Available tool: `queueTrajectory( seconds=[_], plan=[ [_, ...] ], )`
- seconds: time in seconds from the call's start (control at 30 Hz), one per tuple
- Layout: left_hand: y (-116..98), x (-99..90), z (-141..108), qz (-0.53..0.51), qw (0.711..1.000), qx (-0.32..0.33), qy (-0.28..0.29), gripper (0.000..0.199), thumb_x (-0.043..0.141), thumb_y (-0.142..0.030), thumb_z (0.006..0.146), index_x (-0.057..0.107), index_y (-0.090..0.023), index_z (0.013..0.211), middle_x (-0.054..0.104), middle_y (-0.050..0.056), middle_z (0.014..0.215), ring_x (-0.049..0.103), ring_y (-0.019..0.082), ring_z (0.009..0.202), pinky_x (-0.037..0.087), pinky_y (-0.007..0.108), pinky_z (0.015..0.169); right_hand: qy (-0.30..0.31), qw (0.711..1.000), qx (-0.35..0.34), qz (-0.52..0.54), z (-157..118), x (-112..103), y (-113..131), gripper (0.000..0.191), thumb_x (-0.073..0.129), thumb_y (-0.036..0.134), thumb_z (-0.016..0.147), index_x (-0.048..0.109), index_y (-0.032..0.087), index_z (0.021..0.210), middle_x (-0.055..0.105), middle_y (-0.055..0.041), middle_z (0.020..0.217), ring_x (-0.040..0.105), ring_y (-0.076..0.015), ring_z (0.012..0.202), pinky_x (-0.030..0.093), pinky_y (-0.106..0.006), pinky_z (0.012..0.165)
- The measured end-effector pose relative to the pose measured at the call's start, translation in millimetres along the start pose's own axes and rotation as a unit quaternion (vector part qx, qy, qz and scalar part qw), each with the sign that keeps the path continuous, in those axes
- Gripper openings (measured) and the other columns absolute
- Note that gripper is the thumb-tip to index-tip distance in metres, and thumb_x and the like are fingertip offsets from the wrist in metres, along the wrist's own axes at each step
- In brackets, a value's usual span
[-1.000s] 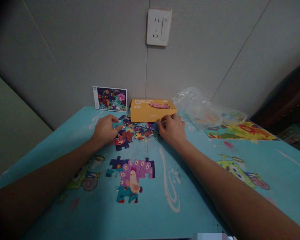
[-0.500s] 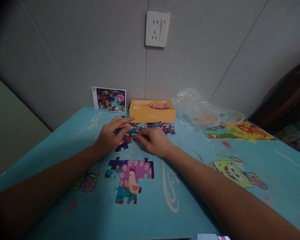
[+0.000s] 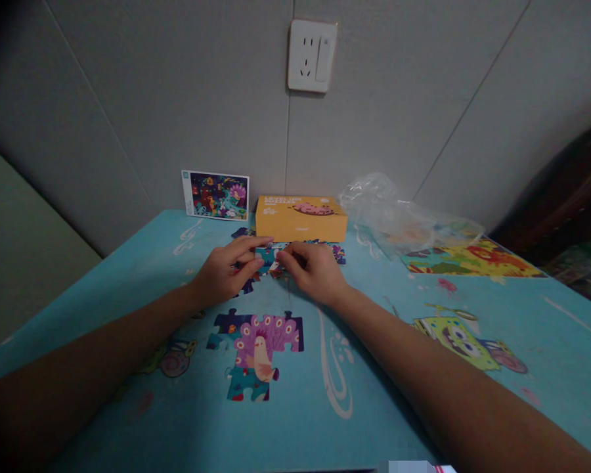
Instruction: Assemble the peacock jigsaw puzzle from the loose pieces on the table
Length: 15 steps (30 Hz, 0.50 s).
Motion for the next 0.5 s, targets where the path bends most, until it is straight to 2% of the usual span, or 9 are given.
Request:
queueTrajectory(
  seconds=[0.1, 0.17, 0.27, 0.4, 0.5],
  plan=[
    [0, 1.2, 0, -0.013, 0.999, -0.022, 0.035, 0.040, 0.055, -0.018, 0.090, 0.054, -0.015, 0.130, 0.073, 0.005, 0.087, 0.068, 0.017, 0.082, 0.053, 0.032, 0.085, -0.001, 1.000, -0.005, 0.025, -1, 1, -1, 0.033, 0.050, 0.039, 0.094, 0.066, 0.014, 0.080, 0.063, -0.0020, 0.063, 0.049, -0.0099, 0.052, 0.033, -0.025, 0.053],
    [0, 1.5, 0, -0.035, 0.997, -0.045, 0.057, 0.046, 0.055, -0.018, 0.089, 0.049, -0.019, 0.135, 0.073, 0.005, 0.098, 0.067, 0.013, 0.068, 0.055, 0.028, 0.076, -0.003, 0.999, -0.025, 0.028, -1, 0, 2, 0.029, 0.050, 0.037, 0.093, 0.068, 0.014, 0.088, 0.063, -0.0014, 0.063, 0.049, -0.0098, 0.052, 0.035, -0.025, 0.054],
    [-1, 1.7, 0, -0.049, 0.994, -0.047, 0.084, 0.042, 0.053, -0.018, 0.090, 0.053, -0.024, 0.132, 0.068, 0.006, 0.118, 0.068, 0.011, 0.067, 0.055, 0.025, 0.069, 0.016, 0.999, -0.050, 0.008, -2, 0, 8, 0.025, 0.053, 0.033, 0.091, 0.068, 0.014, 0.095, 0.060, 0.0005, 0.061, 0.047, -0.0095, 0.050, 0.034, -0.025, 0.053],
    [-2, 0.3, 0, -0.058, 0.994, -0.073, 0.052, 0.032, 0.054, -0.022, 0.089, 0.054, -0.022, 0.121, 0.067, 0.007, 0.117, 0.069, 0.012, 0.071, 0.055, 0.024, 0.068, 0.050, 0.998, -0.029, 0.003, -1, 2, 10, 0.027, 0.061, 0.032, 0.086, 0.064, 0.015, 0.108, 0.060, 0.0015, 0.065, 0.049, -0.0100, 0.053, 0.035, -0.025, 0.054],
    [-1, 0.7, -1, -0.069, 0.990, -0.118, 0.017, 0.034, 0.057, -0.026, 0.087, 0.049, -0.020, 0.120, 0.069, 0.006, 0.102, 0.068, 0.014, 0.067, 0.054, 0.025, 0.063, 0.069, 0.997, -0.014, -0.017, 0, 4, 9, 0.021, 0.061, 0.035, 0.086, 0.064, 0.016, 0.095, 0.059, 0.0004, 0.067, 0.048, -0.0106, 0.056, 0.034, -0.025, 0.054]
  ],
)
Point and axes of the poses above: each hand's wrist, its own z-axis towards the middle knuckle, its own x-axis out of the palm, y = z × x, the point moved 2 cm from there along z, towards the middle knuckle
